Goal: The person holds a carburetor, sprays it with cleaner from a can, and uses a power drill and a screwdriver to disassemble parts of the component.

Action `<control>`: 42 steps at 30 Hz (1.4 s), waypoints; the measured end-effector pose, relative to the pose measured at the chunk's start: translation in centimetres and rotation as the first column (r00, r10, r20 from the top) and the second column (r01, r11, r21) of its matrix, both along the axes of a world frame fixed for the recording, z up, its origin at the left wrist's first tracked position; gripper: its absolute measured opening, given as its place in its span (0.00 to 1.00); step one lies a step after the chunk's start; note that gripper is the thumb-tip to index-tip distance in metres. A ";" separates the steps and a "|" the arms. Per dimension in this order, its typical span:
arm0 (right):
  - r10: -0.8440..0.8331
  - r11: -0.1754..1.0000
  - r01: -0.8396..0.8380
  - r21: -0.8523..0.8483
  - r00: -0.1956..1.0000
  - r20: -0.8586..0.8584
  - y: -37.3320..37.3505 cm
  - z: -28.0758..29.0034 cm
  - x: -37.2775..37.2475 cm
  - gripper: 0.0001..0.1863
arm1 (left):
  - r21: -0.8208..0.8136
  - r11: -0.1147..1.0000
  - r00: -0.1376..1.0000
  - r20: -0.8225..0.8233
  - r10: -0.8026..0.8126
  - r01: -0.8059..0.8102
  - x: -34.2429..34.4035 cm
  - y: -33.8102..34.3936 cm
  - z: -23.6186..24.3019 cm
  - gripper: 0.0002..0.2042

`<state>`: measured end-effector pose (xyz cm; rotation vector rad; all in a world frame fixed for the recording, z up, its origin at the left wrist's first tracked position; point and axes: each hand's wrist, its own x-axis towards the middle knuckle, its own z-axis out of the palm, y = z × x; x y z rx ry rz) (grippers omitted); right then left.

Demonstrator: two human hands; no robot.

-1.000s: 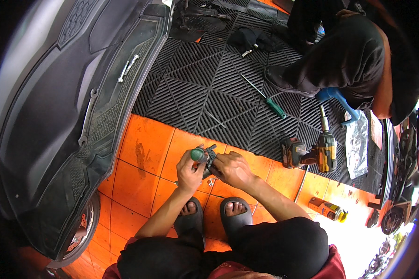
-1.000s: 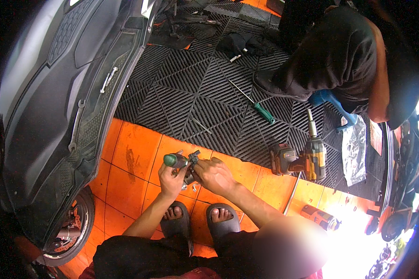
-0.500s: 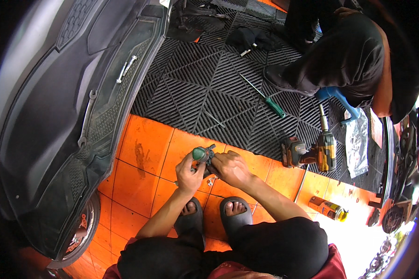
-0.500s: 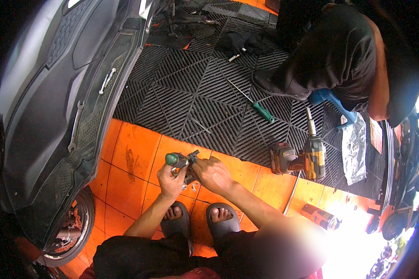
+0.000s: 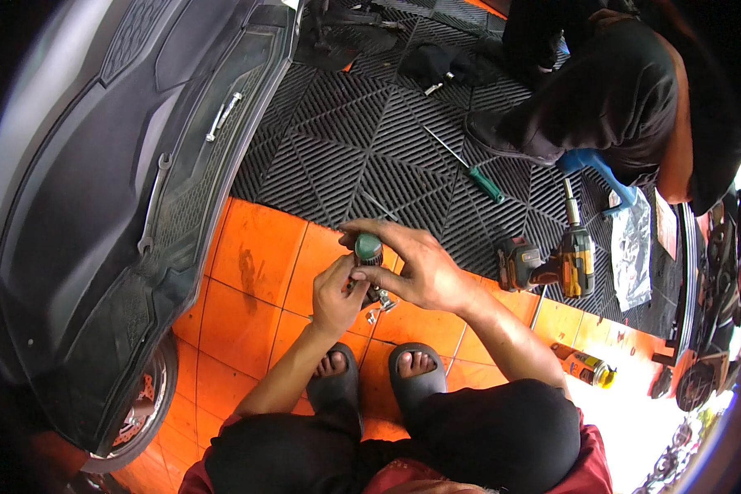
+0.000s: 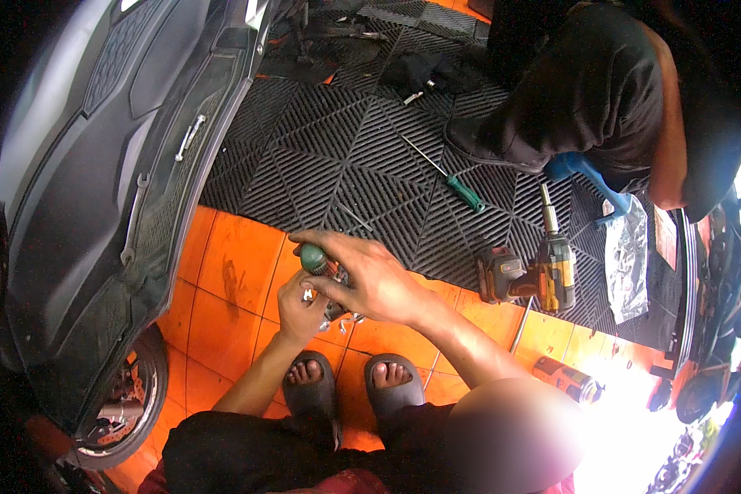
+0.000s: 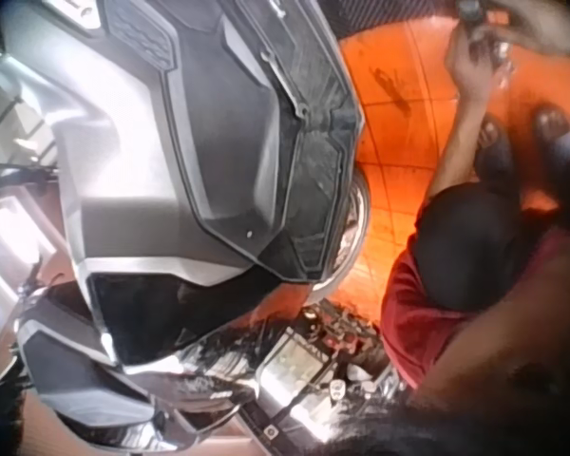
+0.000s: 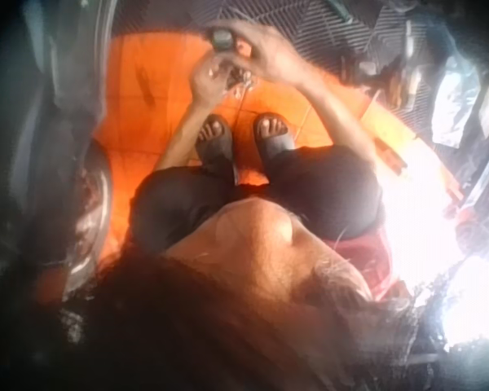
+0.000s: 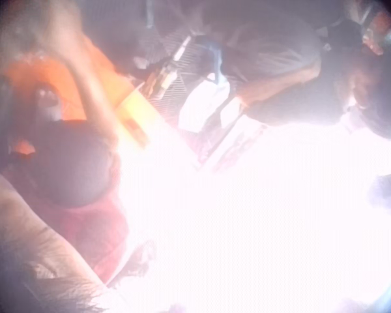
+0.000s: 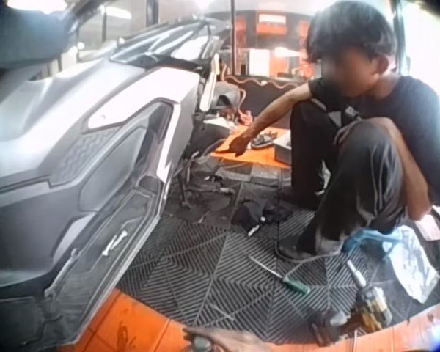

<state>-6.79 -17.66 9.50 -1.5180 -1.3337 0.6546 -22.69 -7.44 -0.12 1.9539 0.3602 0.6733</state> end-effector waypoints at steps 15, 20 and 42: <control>-0.056 0.998 0.056 -0.004 0.996 -0.068 0.5 0.1 0.3 0.34 | -0.133 0.980 0.974 -0.151 -0.171 0.151 0.0 1.0 -0.5 0.07; -0.069 0.996 0.063 -0.061 0.993 -0.097 0.3 -0.2 0.4 0.33 | -0.166 0.973 0.967 -0.172 -0.188 0.159 0.0 0.8 -0.5 0.08; -0.034 0.986 0.078 -0.150 0.960 0.277 0.3 0.4 0.2 0.36 | -0.186 0.980 0.981 -0.164 -0.106 0.075 -0.5 0.3 -1.5 0.07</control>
